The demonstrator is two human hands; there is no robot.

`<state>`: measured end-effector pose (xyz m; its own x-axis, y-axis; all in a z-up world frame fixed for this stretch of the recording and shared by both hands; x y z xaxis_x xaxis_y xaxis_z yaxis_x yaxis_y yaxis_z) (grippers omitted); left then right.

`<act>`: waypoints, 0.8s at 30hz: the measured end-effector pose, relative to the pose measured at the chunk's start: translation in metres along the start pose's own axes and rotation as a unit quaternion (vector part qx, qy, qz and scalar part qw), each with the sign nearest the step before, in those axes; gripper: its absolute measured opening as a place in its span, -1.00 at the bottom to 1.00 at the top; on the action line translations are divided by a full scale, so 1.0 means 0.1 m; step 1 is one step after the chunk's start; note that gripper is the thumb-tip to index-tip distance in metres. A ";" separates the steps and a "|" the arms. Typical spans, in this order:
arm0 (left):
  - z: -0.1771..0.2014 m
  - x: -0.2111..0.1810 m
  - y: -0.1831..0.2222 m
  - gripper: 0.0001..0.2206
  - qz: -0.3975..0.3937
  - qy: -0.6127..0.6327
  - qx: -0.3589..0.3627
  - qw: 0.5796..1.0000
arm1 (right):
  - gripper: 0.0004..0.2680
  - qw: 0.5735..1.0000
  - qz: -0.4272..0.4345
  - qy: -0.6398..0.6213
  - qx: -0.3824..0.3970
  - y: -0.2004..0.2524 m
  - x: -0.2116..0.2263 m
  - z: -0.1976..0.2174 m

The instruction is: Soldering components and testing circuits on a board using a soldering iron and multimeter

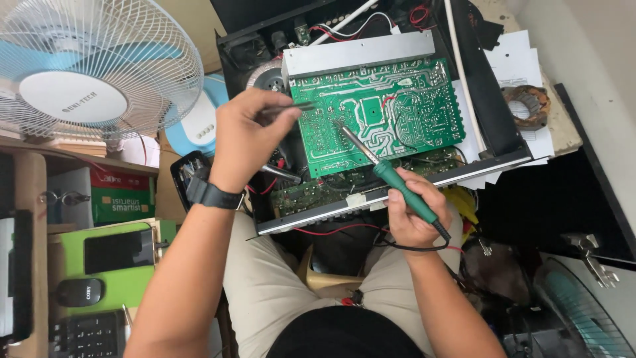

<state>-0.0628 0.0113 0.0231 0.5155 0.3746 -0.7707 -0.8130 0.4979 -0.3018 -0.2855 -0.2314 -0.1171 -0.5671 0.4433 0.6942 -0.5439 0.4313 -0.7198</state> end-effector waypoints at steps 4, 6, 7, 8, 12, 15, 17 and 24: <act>-0.08 0.03 0.01 -0.80 0.082 0.179 -0.044 0.979 | -0.79 1.000 0.001 -0.006 0.000 -0.01 0.01 -0.01; -0.18 0.13 0.01 -0.82 0.123 0.350 -0.088 0.924 | -0.79 1.000 0.008 0.003 0.000 -0.02 0.02 -0.01; -0.20 0.16 0.00 -0.82 0.122 0.350 -0.088 0.924 | -0.79 1.000 0.009 0.003 0.000 -0.02 0.03 -0.02; -0.24 0.20 -0.01 -0.82 0.142 0.410 -0.066 0.899 | -0.80 1.000 0.011 0.006 -0.001 -0.03 0.03 -0.02; -0.34 0.33 -0.01 -0.81 0.172 0.449 -0.038 0.876 | -0.80 1.000 0.015 0.012 0.002 -0.05 0.06 -0.02; -0.43 0.46 0.02 -0.76 0.127 0.413 -0.016 0.902 | -0.80 1.000 0.019 0.012 0.001 -0.06 0.06 -0.04; -0.43 0.42 0.02 -0.75 0.108 0.384 -0.009 0.917 | -0.80 1.000 0.020 0.010 0.002 -0.06 0.06 -0.04; -0.49 0.26 0.05 -0.85 -0.020 0.174 -0.019 0.984 | -0.80 1.000 0.025 0.009 0.005 -0.06 0.06 -0.04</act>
<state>-0.0668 -0.0148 -0.0265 0.4292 0.0609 -0.9011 -0.8068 0.4743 -0.3522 -0.2833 -0.2283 -0.1090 -0.5821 0.4785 0.6574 -0.5218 0.4002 -0.7534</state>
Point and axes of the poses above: each hand's wrist, its own y-axis away from the middle knuckle, its own z-axis out of the back of the hand, x = y × z, the point moved 3 cm from there along -y, towards the middle knuckle, and after that the axes turned 7 degrees about x, right-handed, at the moved point
